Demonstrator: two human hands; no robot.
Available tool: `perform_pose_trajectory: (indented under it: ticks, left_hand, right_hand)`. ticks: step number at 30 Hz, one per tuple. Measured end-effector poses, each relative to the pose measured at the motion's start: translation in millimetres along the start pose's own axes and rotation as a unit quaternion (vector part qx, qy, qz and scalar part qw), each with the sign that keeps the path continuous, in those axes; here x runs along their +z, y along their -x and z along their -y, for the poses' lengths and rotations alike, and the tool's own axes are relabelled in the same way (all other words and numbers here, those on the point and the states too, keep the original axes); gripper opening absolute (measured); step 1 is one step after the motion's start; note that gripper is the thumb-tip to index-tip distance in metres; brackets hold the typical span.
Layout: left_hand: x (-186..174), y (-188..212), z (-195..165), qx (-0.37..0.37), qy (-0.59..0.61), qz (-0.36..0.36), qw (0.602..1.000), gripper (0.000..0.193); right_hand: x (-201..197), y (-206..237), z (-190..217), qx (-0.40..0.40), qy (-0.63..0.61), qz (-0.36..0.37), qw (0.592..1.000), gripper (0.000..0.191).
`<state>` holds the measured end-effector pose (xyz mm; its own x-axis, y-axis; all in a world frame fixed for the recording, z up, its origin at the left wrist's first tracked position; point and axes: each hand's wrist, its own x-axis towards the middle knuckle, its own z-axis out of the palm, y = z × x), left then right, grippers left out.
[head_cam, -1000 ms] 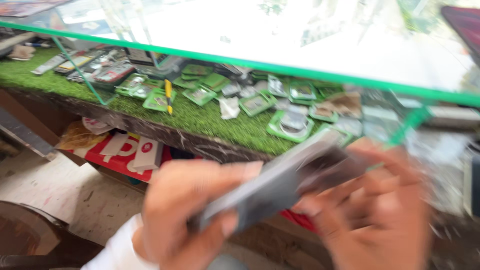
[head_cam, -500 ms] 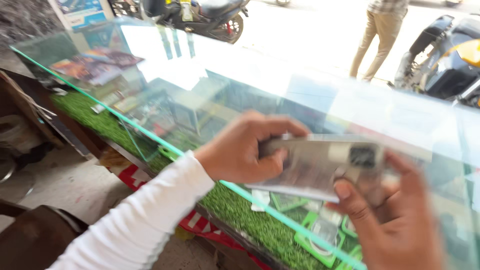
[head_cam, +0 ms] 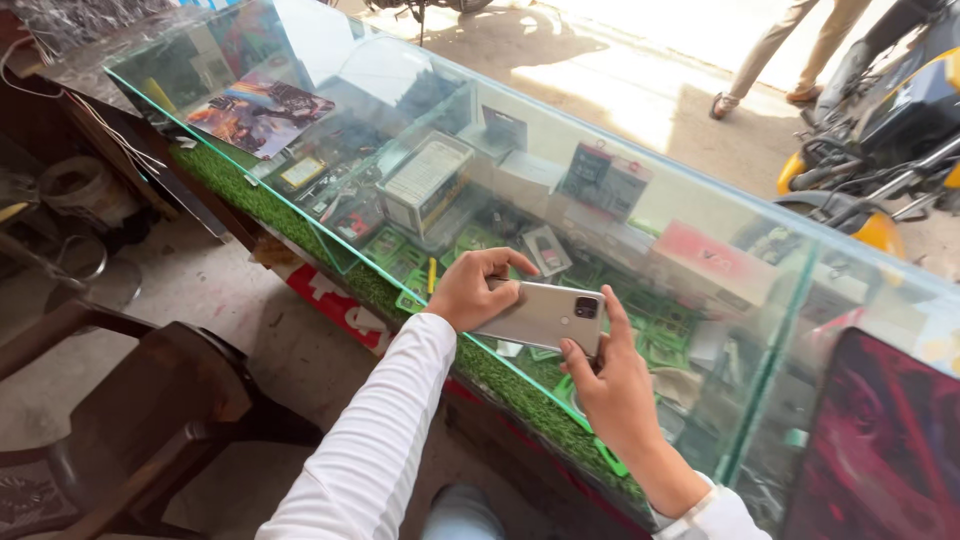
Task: The person picks up a silver smartphone from a glass display counter and inspects its back and sides. They then move to a workbench, place the phone down, and use a small metal tool to probe the top edge of the device.
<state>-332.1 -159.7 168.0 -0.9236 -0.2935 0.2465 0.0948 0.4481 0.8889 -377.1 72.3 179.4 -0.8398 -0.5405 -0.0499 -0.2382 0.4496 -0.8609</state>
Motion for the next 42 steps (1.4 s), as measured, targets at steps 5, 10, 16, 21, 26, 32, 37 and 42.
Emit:
perform_pose_trajectory:
  ticks: [5, 10, 16, 21, 26, 32, 37, 42]
  left_hand:
    - [0.9, 4.9, -4.3, 0.015, 0.006, -0.03, 0.999, 0.027]
    - [-2.8, 12.5, 0.1, -0.003, -0.012, -0.047, 0.999, 0.027]
    - [-19.8, 14.2, 4.3, 0.048, 0.067, -0.006, 0.997, 0.029]
    - [-52.3, 21.2, 28.5, -0.002, 0.25, 0.053, 0.967, 0.047]
    - [-139.8, 24.0, 72.8, -0.015, 0.422, 0.108, 0.9, 0.094]
    - [-268.0, 17.9, 108.3, 0.011, 0.422, 0.052, 0.905, 0.101]
    - [-323.3, 22.8, 131.9, -0.004, 0.39, -0.092, 0.916, 0.097]
    - [-330.5, 45.2, 154.4, -0.053, 0.389, -0.224, 0.892, 0.096]
  right_hand:
    - [-3.3, -0.3, 3.7, -0.062, -0.166, 0.025, 0.984, 0.087]
    - [3.1, -3.4, -16.0, -0.015, -0.117, 0.014, 0.993, 0.087]
    - [9.7, -36.9, -83.2, -0.059, -0.207, 0.023, 0.976, 0.095]
    - [8.5, -60.5, -105.6, 0.075, -0.198, -0.06, 0.976, 0.104]
    - [72.6, -99.2, -59.7, -0.187, -0.114, 0.015, 0.976, 0.081]
    - [186.5, -148.7, 52.7, 0.06, -0.285, -0.019, 0.956, 0.091]
    - [241.7, -195.3, 132.7, -0.004, -0.32, 0.147, 0.936, 0.09]
    - [293.7, -243.9, 160.2, 0.09, -0.303, 0.233, 0.92, 0.097]
